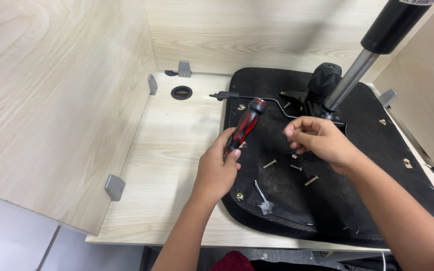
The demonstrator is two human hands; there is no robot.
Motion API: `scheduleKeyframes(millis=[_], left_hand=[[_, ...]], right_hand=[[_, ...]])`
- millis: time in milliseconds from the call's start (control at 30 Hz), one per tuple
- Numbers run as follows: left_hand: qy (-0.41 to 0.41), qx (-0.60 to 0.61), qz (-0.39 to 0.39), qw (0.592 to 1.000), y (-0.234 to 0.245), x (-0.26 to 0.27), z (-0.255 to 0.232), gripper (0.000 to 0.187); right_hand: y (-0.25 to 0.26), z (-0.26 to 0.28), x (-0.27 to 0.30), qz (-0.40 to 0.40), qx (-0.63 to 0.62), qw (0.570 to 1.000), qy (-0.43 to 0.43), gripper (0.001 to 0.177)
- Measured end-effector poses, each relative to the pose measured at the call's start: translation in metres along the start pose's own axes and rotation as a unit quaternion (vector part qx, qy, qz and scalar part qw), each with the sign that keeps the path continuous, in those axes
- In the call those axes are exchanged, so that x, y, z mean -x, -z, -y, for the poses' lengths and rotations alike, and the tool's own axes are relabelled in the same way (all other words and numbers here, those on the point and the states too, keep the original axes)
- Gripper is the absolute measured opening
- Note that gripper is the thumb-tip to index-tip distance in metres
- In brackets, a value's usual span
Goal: The person uses a screwdriver to tighten screws into the underside of an office chair seat. The person repeatedly positions and turns the screwdriver to secure multiple fasteners on the chair base.
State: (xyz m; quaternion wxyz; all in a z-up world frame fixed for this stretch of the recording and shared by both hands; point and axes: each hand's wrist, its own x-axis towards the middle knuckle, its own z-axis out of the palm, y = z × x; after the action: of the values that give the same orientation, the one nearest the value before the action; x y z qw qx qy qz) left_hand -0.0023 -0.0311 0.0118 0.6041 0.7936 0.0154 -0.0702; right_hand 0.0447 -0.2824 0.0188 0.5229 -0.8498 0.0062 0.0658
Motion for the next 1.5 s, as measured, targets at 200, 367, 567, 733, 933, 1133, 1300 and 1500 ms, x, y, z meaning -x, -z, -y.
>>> scheduleKeyframes(millis=[200,367,567,733,933,1133,1300,1500], left_hand=[[0.026,-0.11,-0.028,0.993,-0.011,-0.008,0.006,0.048],[0.023,-0.098,-0.041,0.994,-0.024,-0.012,0.013,0.049],[0.027,-0.09,-0.05,0.994,-0.038,-0.017,0.023,0.056],[0.049,-0.106,-0.055,0.992,-0.048,-0.022,0.035,0.054],[0.018,-0.104,-0.084,0.991,-0.052,-0.031,0.052,0.045],[0.025,-0.083,-0.089,0.992,-0.041,-0.033,0.045,0.04],[0.081,-0.001,-0.075,0.994,-0.024,-0.032,0.037,0.038],[0.009,-0.014,-0.087,0.996,-0.007,-0.047,0.046,0.037]], right_hand=[[0.016,-0.039,-0.006,0.004,0.061,0.997,-0.043,0.017],[0.03,-0.063,-0.008,-0.007,0.155,0.984,-0.09,0.018],[0.037,-0.074,-0.01,0.017,0.272,0.959,-0.078,0.03],[0.034,-0.07,-0.007,0.051,0.294,0.953,-0.059,0.037],[0.024,-0.058,-0.003,0.111,0.276,0.955,-0.004,0.026],[0.024,-0.049,-0.009,0.147,0.285,0.947,-0.014,0.018],[0.031,-0.034,-0.022,0.164,0.14,0.976,-0.013,0.02],[0.009,-0.02,-0.034,0.133,0.017,0.991,0.004,0.016]])
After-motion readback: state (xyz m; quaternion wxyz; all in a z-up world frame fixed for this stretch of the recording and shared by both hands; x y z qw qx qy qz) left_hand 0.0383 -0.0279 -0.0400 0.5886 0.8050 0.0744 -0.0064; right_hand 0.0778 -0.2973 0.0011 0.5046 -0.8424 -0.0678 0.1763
